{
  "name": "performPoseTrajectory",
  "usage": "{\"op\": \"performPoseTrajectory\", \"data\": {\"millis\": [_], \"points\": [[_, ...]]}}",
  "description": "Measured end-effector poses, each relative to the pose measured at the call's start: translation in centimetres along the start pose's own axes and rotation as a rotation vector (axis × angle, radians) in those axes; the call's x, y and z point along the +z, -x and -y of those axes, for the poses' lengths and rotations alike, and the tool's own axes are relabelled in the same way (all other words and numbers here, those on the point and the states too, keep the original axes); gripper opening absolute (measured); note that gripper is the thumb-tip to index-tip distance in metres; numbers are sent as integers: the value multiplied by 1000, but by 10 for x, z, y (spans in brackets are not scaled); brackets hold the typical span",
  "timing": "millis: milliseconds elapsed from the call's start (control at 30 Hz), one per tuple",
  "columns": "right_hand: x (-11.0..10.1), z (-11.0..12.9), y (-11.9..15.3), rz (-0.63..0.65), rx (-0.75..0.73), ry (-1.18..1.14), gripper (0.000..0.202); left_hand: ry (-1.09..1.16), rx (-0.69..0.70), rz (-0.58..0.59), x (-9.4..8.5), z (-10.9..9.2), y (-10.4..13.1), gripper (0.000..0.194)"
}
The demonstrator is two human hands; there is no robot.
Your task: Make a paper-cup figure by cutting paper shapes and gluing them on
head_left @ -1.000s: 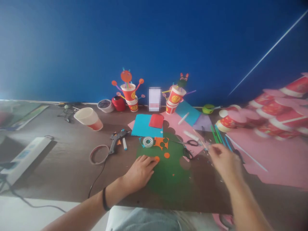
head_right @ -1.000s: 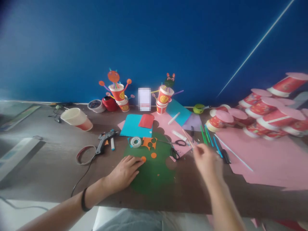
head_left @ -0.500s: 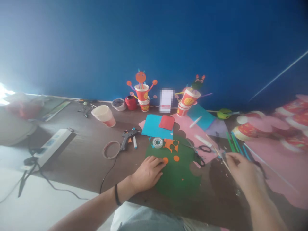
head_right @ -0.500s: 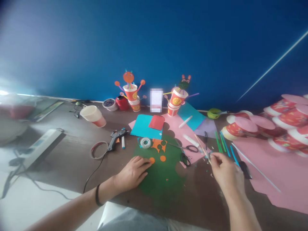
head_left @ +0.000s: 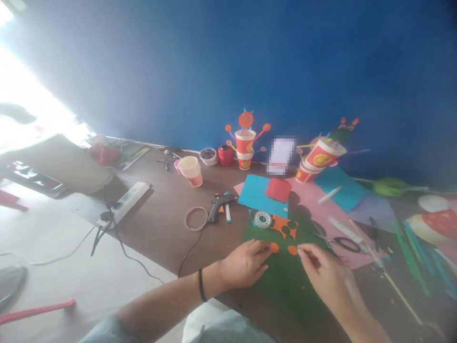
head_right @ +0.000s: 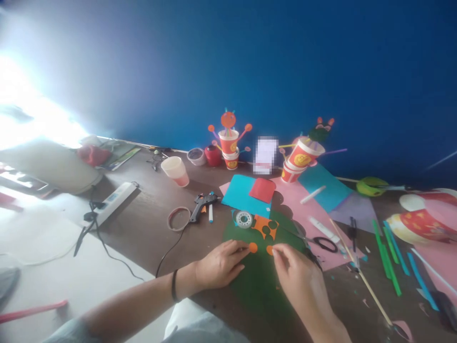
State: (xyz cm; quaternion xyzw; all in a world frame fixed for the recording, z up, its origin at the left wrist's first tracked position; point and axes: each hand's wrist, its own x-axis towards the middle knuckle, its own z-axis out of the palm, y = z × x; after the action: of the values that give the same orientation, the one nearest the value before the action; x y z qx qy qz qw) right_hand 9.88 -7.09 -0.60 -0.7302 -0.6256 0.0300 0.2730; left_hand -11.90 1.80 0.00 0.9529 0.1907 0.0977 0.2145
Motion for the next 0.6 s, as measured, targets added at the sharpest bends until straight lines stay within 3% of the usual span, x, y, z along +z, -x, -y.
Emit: {"op": "performPoseTrajectory", "data": {"millis": [100, 267, 433, 600], "points": [[4, 13, -1, 21, -20, -33, 23, 67, -76, -131, -9, 3, 7, 39], [13, 38, 3, 84, -86, -90, 21, 88, -381, -374, -38, 27, 29, 33], [28, 63, 9, 193, -138, -179, 19, -31, -653, -447, -61, 66, 64, 26], [37, 81, 8, 240, -180, -222, 17, -120, -844, -451, -72, 97, 92, 31]]}}
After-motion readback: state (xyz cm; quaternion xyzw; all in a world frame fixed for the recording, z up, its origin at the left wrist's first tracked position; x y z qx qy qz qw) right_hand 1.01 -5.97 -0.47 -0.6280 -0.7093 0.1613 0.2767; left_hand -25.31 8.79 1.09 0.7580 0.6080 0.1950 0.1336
